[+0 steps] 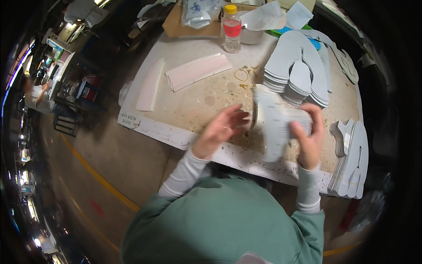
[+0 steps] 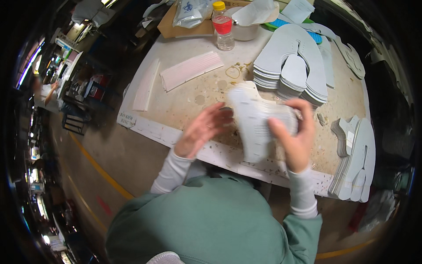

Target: The person peels small adhesive labels from a sheet and applies them to white plastic shoe parts on a table. They handle multiple parts, peel labels one by one, and place the labeled parts into a stack.

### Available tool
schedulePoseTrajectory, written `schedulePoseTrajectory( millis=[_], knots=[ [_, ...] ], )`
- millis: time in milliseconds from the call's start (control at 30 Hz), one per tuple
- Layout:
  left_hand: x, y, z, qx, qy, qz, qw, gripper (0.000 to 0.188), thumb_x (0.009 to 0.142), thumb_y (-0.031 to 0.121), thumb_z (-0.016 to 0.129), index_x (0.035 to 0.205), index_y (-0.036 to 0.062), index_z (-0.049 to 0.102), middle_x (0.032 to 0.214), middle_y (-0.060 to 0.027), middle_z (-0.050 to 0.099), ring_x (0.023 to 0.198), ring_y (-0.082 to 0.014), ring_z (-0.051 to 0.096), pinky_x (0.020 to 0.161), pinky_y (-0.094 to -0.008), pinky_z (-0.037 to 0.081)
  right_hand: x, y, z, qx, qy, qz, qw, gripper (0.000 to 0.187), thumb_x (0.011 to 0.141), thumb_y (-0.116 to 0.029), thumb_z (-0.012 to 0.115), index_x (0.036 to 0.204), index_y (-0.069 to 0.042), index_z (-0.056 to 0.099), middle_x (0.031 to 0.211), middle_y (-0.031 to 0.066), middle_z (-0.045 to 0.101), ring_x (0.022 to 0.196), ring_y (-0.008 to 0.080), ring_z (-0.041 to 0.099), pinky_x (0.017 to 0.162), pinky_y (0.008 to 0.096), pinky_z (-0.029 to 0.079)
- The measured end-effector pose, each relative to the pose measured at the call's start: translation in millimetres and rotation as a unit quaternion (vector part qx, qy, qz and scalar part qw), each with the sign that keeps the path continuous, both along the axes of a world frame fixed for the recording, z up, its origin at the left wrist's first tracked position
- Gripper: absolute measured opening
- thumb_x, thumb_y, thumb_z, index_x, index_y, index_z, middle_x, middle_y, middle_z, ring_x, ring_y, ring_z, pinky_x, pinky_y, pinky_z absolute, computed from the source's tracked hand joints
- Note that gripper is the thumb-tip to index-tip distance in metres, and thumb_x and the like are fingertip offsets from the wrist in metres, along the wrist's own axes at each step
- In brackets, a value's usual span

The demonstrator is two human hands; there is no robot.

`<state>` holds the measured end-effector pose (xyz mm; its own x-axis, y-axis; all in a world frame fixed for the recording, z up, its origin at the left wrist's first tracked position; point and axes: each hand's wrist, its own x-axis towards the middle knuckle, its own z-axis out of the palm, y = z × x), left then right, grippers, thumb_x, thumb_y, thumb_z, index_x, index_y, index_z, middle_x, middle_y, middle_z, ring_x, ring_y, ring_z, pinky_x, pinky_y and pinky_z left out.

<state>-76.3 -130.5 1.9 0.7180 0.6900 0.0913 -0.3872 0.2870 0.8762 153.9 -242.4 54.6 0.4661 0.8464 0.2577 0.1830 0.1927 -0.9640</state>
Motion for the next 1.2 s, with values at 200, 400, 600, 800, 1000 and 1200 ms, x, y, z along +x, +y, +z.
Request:
schedulePoseTrajectory(
  millis=[200,400,600,800,1000,1200],
  knots=[
    [0.3,4.7,15.8,0.126,0.067,0.210,0.967,0.054,0.084,0.016,0.077,0.127,-0.0029,0.052,0.114,-0.0096,0.064,0.104,-0.0178,0.061,0.092,-0.0321,0.049,-57.8,68.1,-12.6,0.105,-0.152,0.128,0.974,0.056,0.079,-0.021,0.080,0.123,-0.001,0.051,0.118,0.0157,0.051,0.109,0.0275,0.055,0.092,0.0365,0.046],
    [-37.4,45.7,0.4,0.385,0.328,0.219,0.835,0.067,0.069,0.022,0.088,0.122,-0.0012,0.054,0.108,-0.0155,0.066,0.099,-0.0253,0.066,0.085,-0.0356,0.052,-64.3,92.0,-46.2,0.040,-0.362,0.218,0.906,0.087,0.083,-0.046,0.073,0.143,0.006,0.037,0.140,0.0286,0.041,0.134,0.0489,0.036,0.110,0.0482,0.034],
    [-32.0,46.5,-24.6,0.467,0.367,0.267,0.759,0.081,0.065,0.033,0.088,0.128,0.0006,0.048,0.116,-0.0179,0.062,0.106,-0.0351,0.061,0.090,-0.0415,0.049,-85.1,106.0,-78.1,-0.029,-0.273,0.255,0.927,0.106,0.084,-0.062,0.065,0.146,0.013,0.024,0.150,0.0376,0.026,0.142,0.0539,0.021,0.117,0.0495,0.023],
    [-23.4,46.0,-26.3,0.449,0.330,0.291,0.778,0.077,0.065,0.022,0.086,0.128,-0.0014,0.048,0.111,-0.0183,0.064,0.101,-0.0336,0.065,0.087,-0.0393,0.051,-88.8,109.0,-67.0,-0.055,-0.209,0.344,0.914,0.105,0.088,-0.068,0.054,0.147,0.014,0.023,0.148,0.0408,0.025,0.143,0.0512,0.021,0.119,0.0440,0.019],
    [-36.2,48.7,-22.0,0.395,0.322,0.317,0.800,0.078,0.065,0.029,0.091,0.124,-0.0015,0.050,0.106,-0.0175,0.067,0.096,-0.0289,0.066,0.085,-0.0378,0.052,-27.8,168.1,-28.7,-0.143,-0.245,0.259,0.923,0.061,0.096,-0.049,0.050,0.123,0.004,0.060,0.117,0.0268,0.063,0.111,0.0375,0.062,0.098,0.0424,0.047],
    [-34.8,57.3,-36.8,0.414,0.383,0.301,0.769,0.083,0.067,0.032,0.089,0.128,-0.0010,0.045,0.112,-0.0231,0.063,0.102,-0.0395,0.063,0.086,-0.0445,0.051,-17.3,223.7,-65.3,-0.199,-0.496,0.049,0.843,0.033,0.084,-0.026,0.068,0.103,0.001,0.067,0.107,0.0211,0.064,0.103,0.0372,0.062,0.089,0.0443,0.052]
  ],
)
